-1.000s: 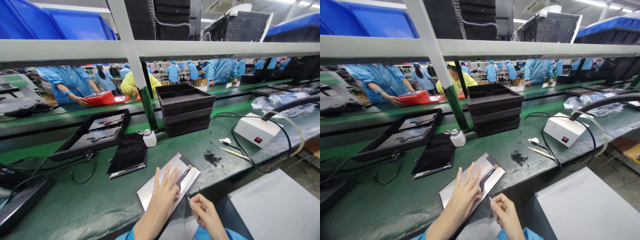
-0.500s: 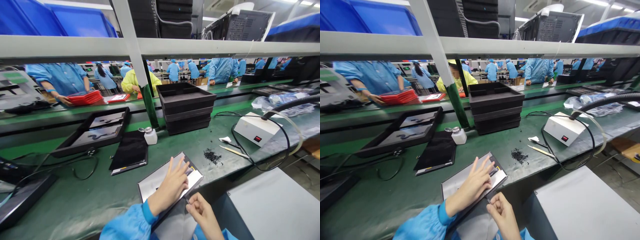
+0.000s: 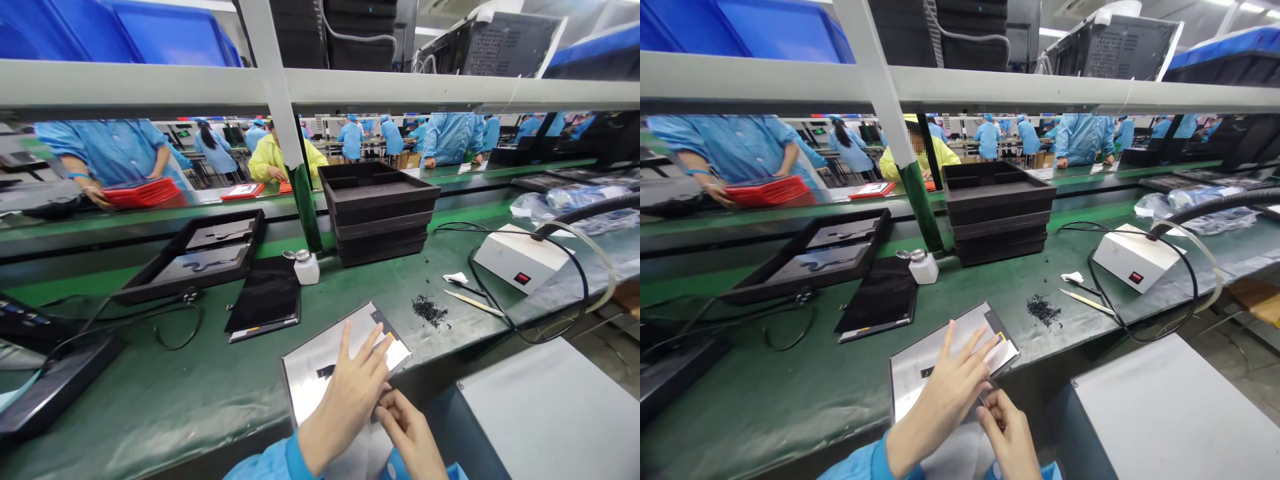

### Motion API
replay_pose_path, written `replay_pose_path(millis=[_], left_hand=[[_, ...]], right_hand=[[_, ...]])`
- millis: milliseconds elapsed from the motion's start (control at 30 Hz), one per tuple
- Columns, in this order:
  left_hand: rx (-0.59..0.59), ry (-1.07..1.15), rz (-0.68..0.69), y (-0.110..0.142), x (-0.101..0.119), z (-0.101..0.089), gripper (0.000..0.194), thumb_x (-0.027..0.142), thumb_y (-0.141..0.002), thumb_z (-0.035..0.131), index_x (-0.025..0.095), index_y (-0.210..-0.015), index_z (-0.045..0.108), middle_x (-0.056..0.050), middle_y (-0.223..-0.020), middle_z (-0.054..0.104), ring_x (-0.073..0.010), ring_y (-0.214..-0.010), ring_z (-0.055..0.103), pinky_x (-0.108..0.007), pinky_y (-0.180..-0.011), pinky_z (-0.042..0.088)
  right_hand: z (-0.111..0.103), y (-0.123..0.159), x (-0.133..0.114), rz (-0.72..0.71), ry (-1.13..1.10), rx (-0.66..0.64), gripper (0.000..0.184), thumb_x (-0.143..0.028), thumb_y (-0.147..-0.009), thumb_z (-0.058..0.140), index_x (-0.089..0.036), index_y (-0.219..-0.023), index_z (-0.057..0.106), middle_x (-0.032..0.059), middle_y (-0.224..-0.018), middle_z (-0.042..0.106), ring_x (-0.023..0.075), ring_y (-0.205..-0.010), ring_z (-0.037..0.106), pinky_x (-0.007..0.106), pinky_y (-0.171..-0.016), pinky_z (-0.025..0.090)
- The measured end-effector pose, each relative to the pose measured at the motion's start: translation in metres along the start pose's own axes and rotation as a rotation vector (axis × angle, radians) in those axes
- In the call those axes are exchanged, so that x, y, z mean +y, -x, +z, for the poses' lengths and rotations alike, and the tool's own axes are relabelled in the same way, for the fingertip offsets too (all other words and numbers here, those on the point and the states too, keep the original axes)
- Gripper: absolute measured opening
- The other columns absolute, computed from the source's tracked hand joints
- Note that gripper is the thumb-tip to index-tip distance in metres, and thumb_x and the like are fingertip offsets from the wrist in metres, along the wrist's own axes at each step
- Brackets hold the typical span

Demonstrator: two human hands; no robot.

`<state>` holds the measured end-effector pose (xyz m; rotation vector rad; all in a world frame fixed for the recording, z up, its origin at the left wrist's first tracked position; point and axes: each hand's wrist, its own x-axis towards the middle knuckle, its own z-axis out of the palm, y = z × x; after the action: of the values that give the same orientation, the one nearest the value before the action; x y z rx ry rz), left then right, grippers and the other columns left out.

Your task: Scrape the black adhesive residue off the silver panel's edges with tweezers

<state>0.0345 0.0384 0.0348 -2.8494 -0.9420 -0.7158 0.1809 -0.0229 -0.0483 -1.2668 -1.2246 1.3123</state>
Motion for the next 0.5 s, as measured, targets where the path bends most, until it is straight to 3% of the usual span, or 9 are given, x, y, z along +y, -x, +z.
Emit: replay_pose_path(millis=[67, 167, 233, 333, 500], left_hand=[[0.012, 0.076, -0.108, 0.007, -0.01, -0.002, 0.02, 0.012, -0.099, 0.044, 0.014, -0.116, 0.055, -0.015, -0.133, 0.062, -0.0266, -0.139, 0.043, -0.064, -0.118, 0.019], [-0.035, 0.163, -0.144, 0.024, -0.026, 0.002, 0.047, 0.009, -0.1, 0.037, 0.016, -0.147, 0.032, -0.014, -0.137, 0.06, -0.0214, -0.136, 0.048, -0.053, -0.118, 0.029], [-0.117, 0.2, -0.1, 0.033, -0.032, 0.006, 0.054, 0.005, -0.1, 0.035, 0.022, -0.151, 0.028, -0.011, -0.144, 0.054, -0.0203, -0.139, 0.042, -0.052, -0.119, 0.025], [-0.217, 0.233, -0.095, 0.038, -0.035, 0.012, 0.051, 0.007, -0.101, 0.035, 0.027, -0.148, 0.035, -0.007, -0.151, 0.046, -0.0213, -0.144, 0.032, -0.056, -0.119, 0.019], [-0.251, 0.26, -0.133, 0.037, -0.035, 0.011, 0.049, 0.009, -0.103, 0.036, 0.028, -0.148, 0.037, -0.006, -0.152, 0.043, -0.0205, -0.145, 0.028, -0.058, -0.119, 0.017]], right_hand=[[0.001, 0.001, -0.001, 0.036, -0.006, -0.028, 0.056, -0.075, -0.081, 0.054, -0.019, -0.072, 0.057, -0.0068, -0.053, 0.041, 0.0115, -0.051, 0.036, 0.024, -0.051, 0.029], [0.003, 0.003, -0.004, 0.099, -0.027, -0.08, 0.06, -0.079, -0.081, 0.05, -0.02, -0.073, 0.057, -0.0082, -0.045, 0.04, 0.0102, -0.044, 0.029, 0.024, -0.046, 0.024], [0.003, 0.003, -0.007, 0.124, -0.058, -0.101, 0.062, -0.079, -0.081, 0.049, -0.019, -0.076, 0.059, -0.0083, -0.044, 0.04, 0.0093, -0.041, 0.026, 0.024, -0.043, 0.02], [0.003, 0.003, -0.014, 0.169, -0.12, -0.128, 0.065, -0.082, -0.078, 0.05, -0.017, -0.077, 0.06, -0.0093, -0.042, 0.038, 0.0079, -0.038, 0.022, 0.023, -0.041, 0.015], [0.004, 0.0, -0.023, 0.256, -0.218, -0.159, 0.07, -0.088, -0.066, 0.056, -0.018, -0.069, 0.058, -0.0113, -0.036, 0.033, 0.0064, -0.036, 0.02, 0.022, -0.04, 0.011]])
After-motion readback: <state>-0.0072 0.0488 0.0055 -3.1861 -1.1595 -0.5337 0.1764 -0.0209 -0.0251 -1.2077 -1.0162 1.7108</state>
